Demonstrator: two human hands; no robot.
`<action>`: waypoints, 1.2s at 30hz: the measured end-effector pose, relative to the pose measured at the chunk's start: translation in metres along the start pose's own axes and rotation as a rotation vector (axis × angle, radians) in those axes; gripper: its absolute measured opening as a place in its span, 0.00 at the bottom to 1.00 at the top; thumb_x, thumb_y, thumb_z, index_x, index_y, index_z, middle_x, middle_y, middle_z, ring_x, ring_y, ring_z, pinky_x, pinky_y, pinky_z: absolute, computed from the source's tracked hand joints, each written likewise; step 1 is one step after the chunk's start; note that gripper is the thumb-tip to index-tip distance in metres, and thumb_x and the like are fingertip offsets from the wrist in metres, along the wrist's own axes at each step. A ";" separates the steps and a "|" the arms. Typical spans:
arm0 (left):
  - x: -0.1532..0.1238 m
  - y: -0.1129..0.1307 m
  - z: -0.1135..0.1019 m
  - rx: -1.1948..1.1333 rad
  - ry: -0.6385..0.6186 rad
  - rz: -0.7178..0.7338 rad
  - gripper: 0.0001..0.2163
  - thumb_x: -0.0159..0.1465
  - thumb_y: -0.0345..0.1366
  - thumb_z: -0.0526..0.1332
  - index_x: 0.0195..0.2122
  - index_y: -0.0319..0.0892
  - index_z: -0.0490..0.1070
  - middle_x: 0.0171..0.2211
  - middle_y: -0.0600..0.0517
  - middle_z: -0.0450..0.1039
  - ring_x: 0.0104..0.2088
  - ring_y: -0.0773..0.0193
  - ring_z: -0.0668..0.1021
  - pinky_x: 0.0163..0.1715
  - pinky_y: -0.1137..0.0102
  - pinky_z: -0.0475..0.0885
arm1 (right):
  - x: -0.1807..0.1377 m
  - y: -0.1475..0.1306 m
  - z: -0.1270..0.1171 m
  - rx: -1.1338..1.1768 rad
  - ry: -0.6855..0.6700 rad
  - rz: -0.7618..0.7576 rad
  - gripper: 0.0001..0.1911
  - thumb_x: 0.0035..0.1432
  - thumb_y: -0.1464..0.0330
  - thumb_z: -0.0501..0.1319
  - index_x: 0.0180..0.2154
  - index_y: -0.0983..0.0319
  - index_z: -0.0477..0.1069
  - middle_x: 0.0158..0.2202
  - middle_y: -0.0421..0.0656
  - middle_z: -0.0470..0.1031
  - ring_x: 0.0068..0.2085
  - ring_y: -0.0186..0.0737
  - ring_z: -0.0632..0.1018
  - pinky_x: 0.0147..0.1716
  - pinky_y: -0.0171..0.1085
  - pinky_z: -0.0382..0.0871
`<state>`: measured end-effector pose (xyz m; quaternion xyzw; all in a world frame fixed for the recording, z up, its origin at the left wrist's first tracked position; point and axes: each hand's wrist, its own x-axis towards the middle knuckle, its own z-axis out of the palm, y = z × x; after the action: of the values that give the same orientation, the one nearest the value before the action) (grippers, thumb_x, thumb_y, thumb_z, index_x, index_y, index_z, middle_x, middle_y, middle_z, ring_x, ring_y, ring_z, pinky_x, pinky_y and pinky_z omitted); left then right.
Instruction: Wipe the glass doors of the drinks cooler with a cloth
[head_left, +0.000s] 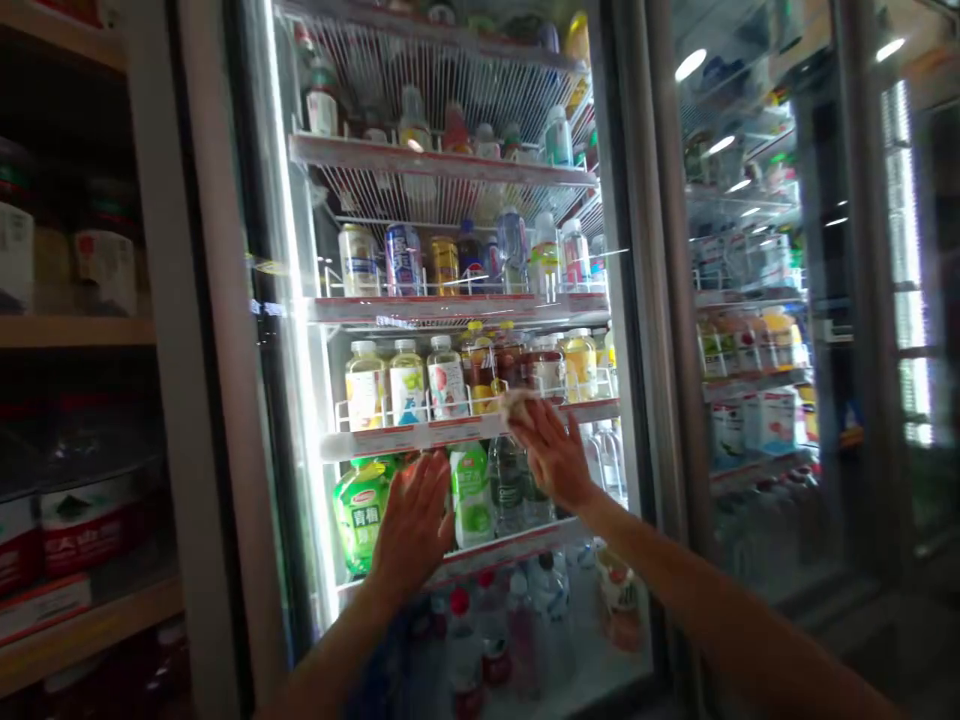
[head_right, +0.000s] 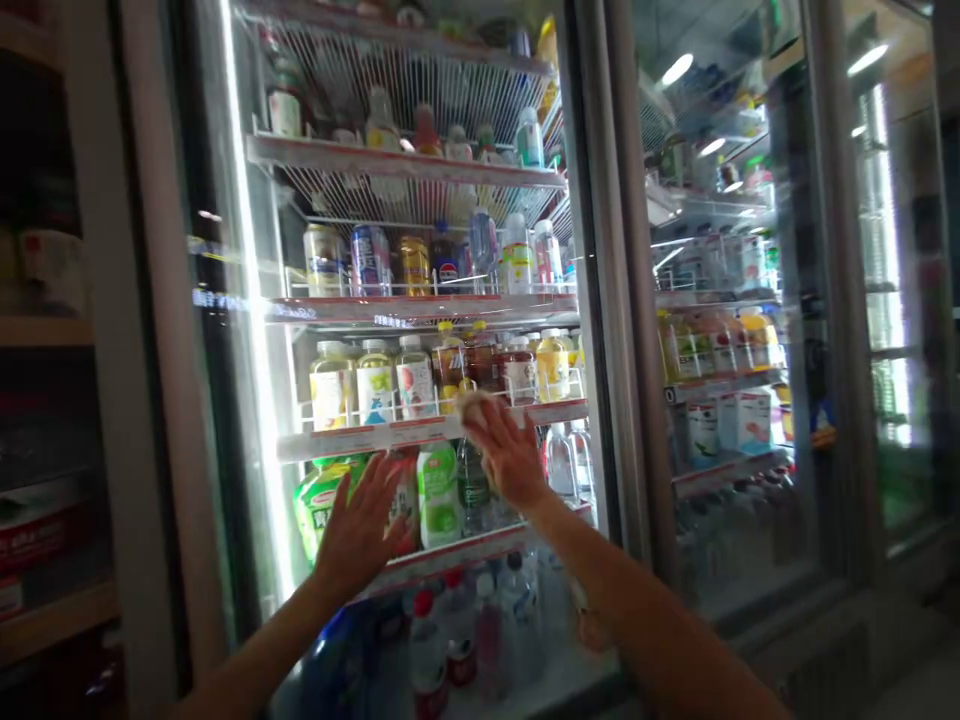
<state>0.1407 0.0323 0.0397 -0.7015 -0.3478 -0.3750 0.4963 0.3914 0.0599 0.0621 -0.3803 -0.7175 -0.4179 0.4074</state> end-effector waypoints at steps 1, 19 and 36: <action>0.000 0.003 0.002 -0.001 0.005 -0.008 0.30 0.62 0.34 0.51 0.65 0.37 0.43 0.61 0.42 0.56 0.64 0.57 0.55 0.63 0.56 0.45 | 0.000 0.004 0.001 -0.024 0.034 0.091 0.29 0.58 0.73 0.50 0.60 0.53 0.57 0.65 0.47 0.53 0.65 0.49 0.53 0.60 0.56 0.46; -0.050 0.094 0.035 -0.098 -0.153 0.212 0.24 0.59 0.32 0.52 0.58 0.42 0.61 0.60 0.50 0.59 0.64 0.61 0.56 0.65 0.59 0.37 | -0.167 0.013 0.031 -0.091 0.033 0.516 0.34 0.61 0.73 0.46 0.65 0.48 0.35 0.67 0.46 0.44 0.63 0.54 0.58 0.50 0.56 0.65; -0.063 0.089 0.025 -0.127 -0.156 0.049 0.21 0.60 0.31 0.50 0.55 0.37 0.64 0.59 0.47 0.60 0.64 0.61 0.55 0.64 0.58 0.38 | -0.162 -0.002 0.035 -0.089 -0.002 0.550 0.33 0.62 0.72 0.45 0.65 0.50 0.34 0.66 0.51 0.48 0.63 0.56 0.58 0.53 0.58 0.59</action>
<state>0.1914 0.0257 -0.0593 -0.7669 -0.3436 -0.3285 0.4312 0.4421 0.0579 -0.0958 -0.5787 -0.5687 -0.3222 0.4878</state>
